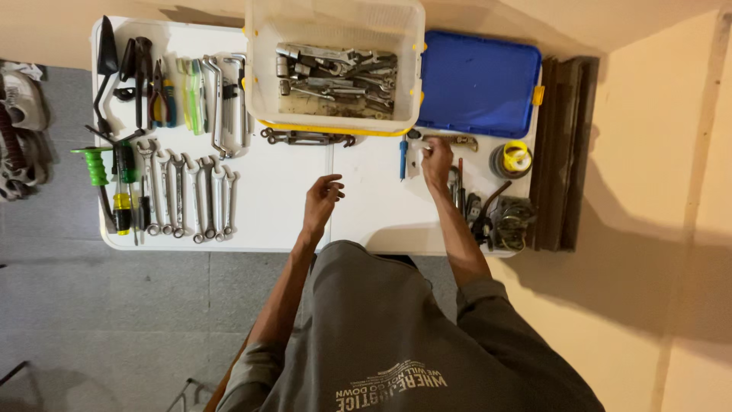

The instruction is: The person sorts wrenches and other hand tools out of a plastic storage bin and arranges them in neat rows on a white folding table, occasionally picking up individual tools to reposition them. The bin is emptied gradually as the tools are laid out by type.

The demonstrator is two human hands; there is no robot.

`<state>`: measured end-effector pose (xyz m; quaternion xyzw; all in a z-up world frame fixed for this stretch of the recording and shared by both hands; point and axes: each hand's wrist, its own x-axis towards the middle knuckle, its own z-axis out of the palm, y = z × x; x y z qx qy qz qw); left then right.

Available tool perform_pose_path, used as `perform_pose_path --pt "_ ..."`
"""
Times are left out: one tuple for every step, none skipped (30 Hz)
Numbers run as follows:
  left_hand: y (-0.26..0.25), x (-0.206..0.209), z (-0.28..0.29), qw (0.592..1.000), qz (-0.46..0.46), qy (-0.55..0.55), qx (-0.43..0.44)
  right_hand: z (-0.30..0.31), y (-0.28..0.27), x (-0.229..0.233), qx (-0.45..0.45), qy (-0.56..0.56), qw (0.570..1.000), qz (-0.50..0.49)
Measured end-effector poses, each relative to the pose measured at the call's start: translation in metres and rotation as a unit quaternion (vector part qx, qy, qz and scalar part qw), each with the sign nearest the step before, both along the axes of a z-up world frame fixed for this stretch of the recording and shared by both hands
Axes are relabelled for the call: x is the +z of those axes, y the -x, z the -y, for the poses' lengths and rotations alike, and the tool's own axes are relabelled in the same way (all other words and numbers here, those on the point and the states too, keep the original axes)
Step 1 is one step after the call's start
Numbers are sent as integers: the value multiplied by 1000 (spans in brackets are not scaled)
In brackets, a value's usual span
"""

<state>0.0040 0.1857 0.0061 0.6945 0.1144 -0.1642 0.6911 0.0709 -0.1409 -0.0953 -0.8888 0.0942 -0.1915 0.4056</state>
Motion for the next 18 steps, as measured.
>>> perform_pose_path --pt "-5 5 0 1000 5 2 6 3 -1 12 -7 19 1000 17" --pt "-9 10 -1 1000 11 3 13 6 -2 26 -14 2 1000 6" --pt "-14 15 -2 1000 15 5 19 10 -3 44 -20 -16 1000 -5" --pt "-19 20 -3 999 18 14 27 12 -6 64 -26 -33 999 -16" --pt "-24 24 -4 999 19 23 35 12 -11 85 -25 -28 999 3" --pt "-29 29 -6 998 21 33 43 11 -17 106 -25 -23 999 22" --pt "-34 32 -8 998 25 37 41 8 -24 127 -24 -17 999 41" --pt "-39 36 -11 998 30 42 40 3 -32 146 0 -7 998 56" --pt "-45 40 -14 998 36 45 41 -3 -44 162 26 3 997 73" --pt "-50 43 -16 997 41 47 40 -12 -55 175 52 13 995 89" --pt "-52 45 -20 997 45 48 40 -22 -67 183 90 20 993 71" --pt "-55 47 -25 997 49 49 41 -31 -81 188 128 26 990 52" --pt "-56 48 -30 997 50 51 43 -39 -96 189 166 32 985 33" --pt "-57 48 -35 996 51 53 44 -48 -110 186 198 44 979 13" --pt "-58 47 -41 996 51 55 45 -57 -126 180 229 55 972 -7" --pt "-59 46 -47 996 49 52 49 -65 -142 171 259 66 963 -26" --pt "-60 45 -53 996 47 51 53 -71 -159 160 278 89 954 -64" --pt "-61 43 -58 996 45 50 57 -78 -177 148 296 111 943 -102"
